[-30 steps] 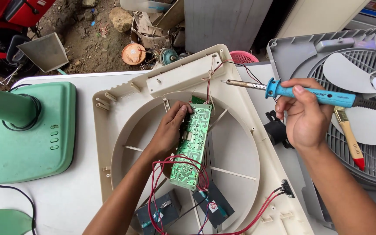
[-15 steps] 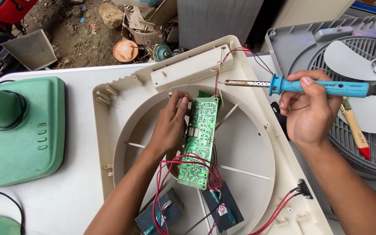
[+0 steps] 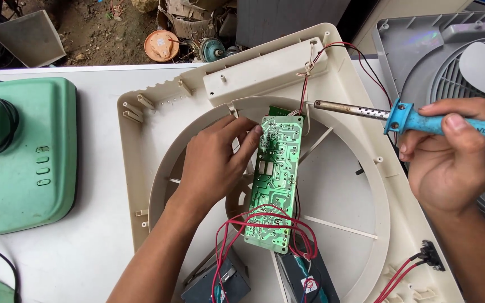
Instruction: The person is repairing the electronics of a disassembled electric fan by soldering components on its circuit board.
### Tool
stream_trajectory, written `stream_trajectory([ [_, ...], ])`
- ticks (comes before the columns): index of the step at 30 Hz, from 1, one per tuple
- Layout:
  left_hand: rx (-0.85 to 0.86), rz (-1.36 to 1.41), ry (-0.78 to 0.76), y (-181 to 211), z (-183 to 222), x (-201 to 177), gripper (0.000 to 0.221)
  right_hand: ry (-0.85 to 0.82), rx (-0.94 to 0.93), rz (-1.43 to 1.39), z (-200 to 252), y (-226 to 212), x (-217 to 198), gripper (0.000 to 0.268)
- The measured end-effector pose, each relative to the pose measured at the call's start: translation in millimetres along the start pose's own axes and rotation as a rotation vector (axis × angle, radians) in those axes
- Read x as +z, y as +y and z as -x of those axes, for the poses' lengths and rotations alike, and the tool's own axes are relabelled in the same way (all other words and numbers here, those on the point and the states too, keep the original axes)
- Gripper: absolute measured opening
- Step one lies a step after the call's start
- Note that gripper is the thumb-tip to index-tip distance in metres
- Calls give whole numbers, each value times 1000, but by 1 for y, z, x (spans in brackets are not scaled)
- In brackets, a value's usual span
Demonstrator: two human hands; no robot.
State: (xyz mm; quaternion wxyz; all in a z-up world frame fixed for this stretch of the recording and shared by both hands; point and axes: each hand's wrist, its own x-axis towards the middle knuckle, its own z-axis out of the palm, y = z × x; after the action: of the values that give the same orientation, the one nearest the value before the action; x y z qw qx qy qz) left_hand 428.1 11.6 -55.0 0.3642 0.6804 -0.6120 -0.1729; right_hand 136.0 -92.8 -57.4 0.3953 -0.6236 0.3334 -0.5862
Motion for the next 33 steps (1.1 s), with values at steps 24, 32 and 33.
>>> stream_trajectory([
  [24, 11, -29, -128, 4, 1, 0, 25, -140, -144, 155, 10, 1, -1, 25],
  [32, 338, 9, 195, -14, 3, 6, 16, -113, -183, 158, 11, 3, -1, 25],
  [33, 412, 9, 258, -16, 2, 6, 15, -103, -190, 167, 12, 3, -1, 26],
])
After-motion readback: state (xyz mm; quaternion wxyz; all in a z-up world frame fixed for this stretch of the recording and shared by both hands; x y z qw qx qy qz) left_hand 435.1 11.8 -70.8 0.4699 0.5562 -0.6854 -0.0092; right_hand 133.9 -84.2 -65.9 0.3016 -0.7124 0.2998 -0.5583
